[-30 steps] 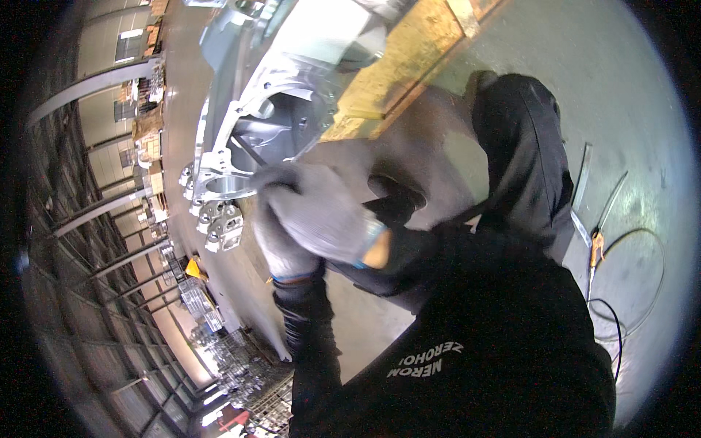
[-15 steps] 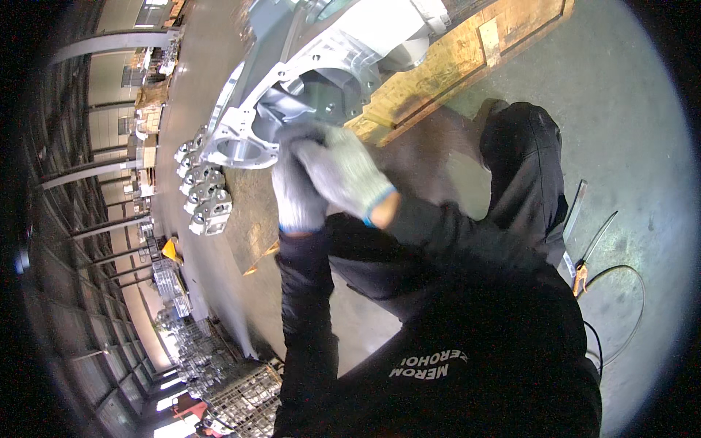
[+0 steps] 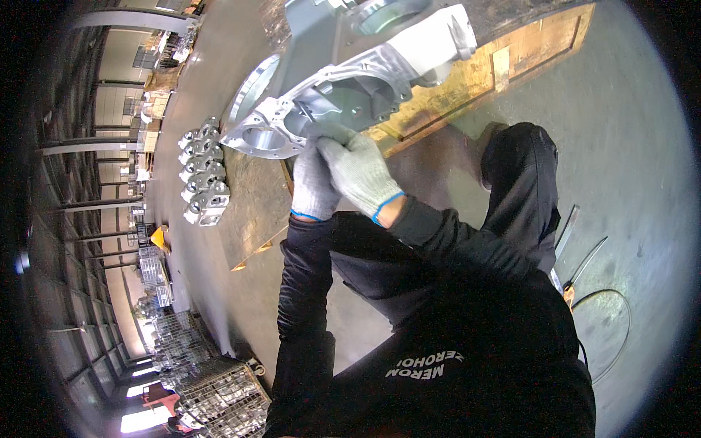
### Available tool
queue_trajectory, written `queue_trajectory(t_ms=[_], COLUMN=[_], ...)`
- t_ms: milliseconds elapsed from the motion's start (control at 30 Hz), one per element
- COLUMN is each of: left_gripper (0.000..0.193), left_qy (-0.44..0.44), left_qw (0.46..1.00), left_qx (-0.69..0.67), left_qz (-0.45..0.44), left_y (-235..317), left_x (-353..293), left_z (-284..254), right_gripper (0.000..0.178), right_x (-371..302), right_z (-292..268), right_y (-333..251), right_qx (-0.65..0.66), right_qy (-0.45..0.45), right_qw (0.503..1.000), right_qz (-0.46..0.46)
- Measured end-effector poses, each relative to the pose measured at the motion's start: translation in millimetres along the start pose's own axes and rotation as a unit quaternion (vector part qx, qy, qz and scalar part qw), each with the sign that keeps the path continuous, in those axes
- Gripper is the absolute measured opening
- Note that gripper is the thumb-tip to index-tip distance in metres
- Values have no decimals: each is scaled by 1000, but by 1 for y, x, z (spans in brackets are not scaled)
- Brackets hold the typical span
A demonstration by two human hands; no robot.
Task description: The person uses a metal file to smooth the edges and surfaces of a large silver metal part. They repeatedly reposition the part on a wooden pallet and file different sides and edges. The person wears gloves and works in a warehouse with other similar parts nearby.
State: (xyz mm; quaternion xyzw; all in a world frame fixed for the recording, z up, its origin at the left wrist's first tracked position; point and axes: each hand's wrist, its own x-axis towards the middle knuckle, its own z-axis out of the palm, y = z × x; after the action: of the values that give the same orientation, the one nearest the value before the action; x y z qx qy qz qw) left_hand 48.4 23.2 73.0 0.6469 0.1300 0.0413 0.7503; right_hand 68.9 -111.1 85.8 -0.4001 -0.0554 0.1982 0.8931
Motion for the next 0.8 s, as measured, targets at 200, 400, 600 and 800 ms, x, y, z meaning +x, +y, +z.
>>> queue_trajectory(t_ms=[200,400,600,800], left_gripper=[25,21,33,32], left_qy=[-15,-10,-24,-37], left_qw=[858,901,835,851], left_qx=[482,383,508,436], left_qz=[178,203,210,289], left_y=[1,10,36,33], left_x=[-16,-49,-24,-39], left_z=[-4,36,29,29], right_gripper=[22,28,26,30], right_x=[-7,-42,-13,-27], right_z=[5,-1,18,13], right_y=[8,-32,-41,-15], right_qx=[18,58,-31,75], right_qy=[15,26,26,67], right_qw=[999,990,999,989], right_qz=[30,128,5,109])
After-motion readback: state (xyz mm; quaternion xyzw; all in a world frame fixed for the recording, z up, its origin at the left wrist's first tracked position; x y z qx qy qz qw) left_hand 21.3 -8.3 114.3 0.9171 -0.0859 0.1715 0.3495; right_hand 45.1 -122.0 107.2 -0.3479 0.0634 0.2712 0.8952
